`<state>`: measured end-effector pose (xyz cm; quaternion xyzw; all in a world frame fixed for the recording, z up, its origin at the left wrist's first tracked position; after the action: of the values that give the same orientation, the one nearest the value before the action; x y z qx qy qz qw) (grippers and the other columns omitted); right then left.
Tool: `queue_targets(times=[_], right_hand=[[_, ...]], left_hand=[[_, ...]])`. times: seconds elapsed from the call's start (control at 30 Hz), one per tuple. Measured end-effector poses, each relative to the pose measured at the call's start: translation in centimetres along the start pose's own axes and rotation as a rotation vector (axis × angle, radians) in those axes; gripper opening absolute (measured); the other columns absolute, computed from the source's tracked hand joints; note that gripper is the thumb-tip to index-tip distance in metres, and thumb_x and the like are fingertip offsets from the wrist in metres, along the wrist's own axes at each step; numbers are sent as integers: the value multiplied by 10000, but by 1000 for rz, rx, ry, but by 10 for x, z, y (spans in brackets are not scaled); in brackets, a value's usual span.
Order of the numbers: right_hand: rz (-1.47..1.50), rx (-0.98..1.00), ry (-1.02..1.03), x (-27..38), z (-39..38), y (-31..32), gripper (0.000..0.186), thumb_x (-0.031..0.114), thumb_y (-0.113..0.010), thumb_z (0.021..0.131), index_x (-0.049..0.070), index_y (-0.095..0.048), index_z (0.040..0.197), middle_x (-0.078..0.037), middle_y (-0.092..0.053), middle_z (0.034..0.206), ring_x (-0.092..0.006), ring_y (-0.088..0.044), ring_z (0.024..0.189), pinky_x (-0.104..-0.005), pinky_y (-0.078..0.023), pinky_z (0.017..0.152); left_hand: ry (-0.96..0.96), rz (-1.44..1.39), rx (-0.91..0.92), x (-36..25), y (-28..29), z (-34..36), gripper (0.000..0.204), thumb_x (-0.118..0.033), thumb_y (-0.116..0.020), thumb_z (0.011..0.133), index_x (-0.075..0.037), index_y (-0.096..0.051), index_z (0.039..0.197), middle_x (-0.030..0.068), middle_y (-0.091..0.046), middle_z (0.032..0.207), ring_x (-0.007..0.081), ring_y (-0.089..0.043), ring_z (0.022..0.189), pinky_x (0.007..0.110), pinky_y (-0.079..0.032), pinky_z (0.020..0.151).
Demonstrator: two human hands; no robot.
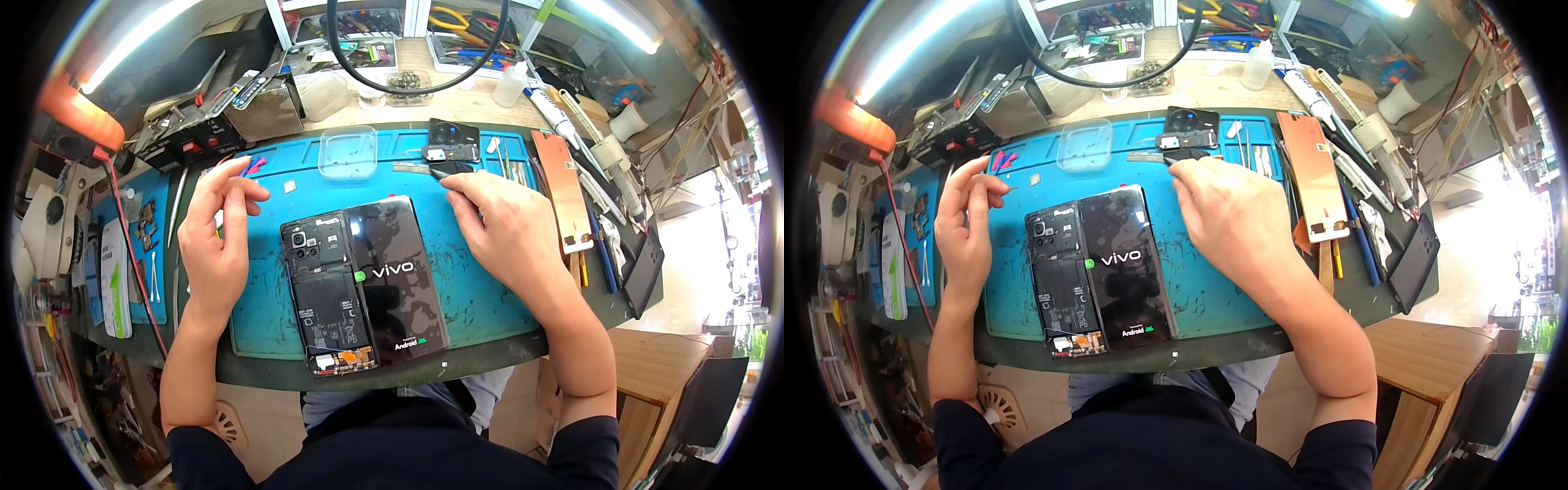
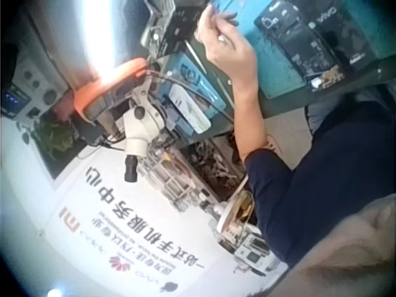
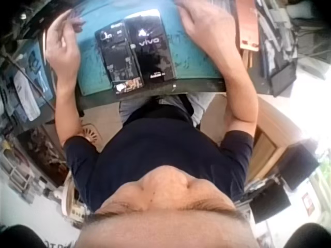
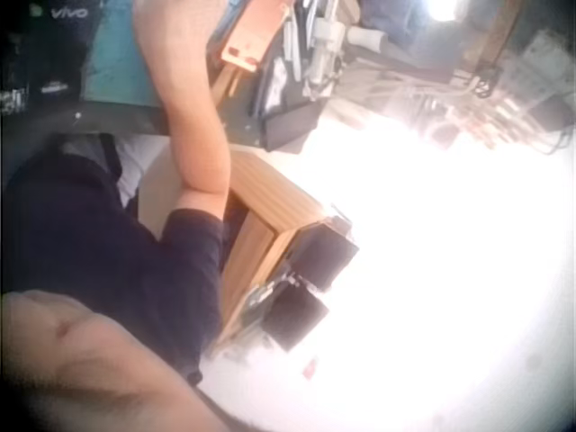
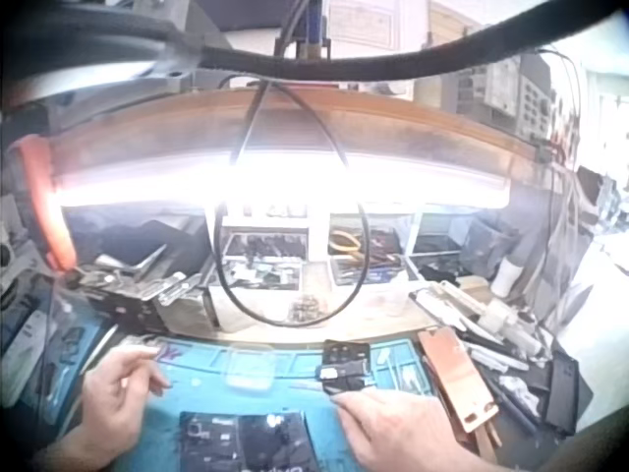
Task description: The person works on a disassembled smartphone, manipulating internal components and testing the screen's responsiveness. They use a small tool to adjust parts and compare the device with another phone before reattaching the back cover.
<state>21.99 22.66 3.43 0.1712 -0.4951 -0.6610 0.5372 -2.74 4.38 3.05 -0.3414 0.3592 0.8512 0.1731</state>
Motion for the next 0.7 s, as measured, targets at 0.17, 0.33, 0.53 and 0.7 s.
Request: queue_targets(times=[0.17,0.33,0.53,0.7], right_hand=[[-6,-34,38,0,0,1,91,134,-721,955,75,-726,1024,-93,-723,874,-288,-727,803,-395,-580,699],[2,-33,35,0,1,1,100,133,-721,956,72,-734,1034,-94,-733,890,-287,-732,813,-393,-582,704],[3,-17,21,1,2,1,107,129,-717,958,62,-740,1039,-101,-749,921,-288,-739,831,-392,-588,720],[30,1,-12,2,3,2,113,94,-721,958,49,-759,1054,-119,-764,946,-303,-746,846,-376,-585,752]], left_hand=[[-48,1,-17,-5,-4,-1,315,39,-565,1041,-9,-652,1340,87,-727,986,129,-659,828,274,-545,759],[-27,-4,10,-8,-6,-1,335,54,-598,1015,-12,-656,1338,80,-726,981,124,-657,831,272,-542,772],[-26,17,7,-7,-5,0,351,56,-622,999,-16,-658,1341,76,-730,980,119,-664,841,278,-545,778],[-27,26,7,-5,-6,-1,343,50,-634,1000,-15,-659,1336,78,-735,981,120,-670,835,276,-547,778]])
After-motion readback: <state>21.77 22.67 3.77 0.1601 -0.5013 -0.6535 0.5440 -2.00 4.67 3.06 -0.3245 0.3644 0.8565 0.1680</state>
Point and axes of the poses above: each hand's wrist, its own z-axis towards the middle knuckle, its own y-axis out of the back of the hand, x = y × z, the point moved 6 cm from there along z, towards the middle knuckle
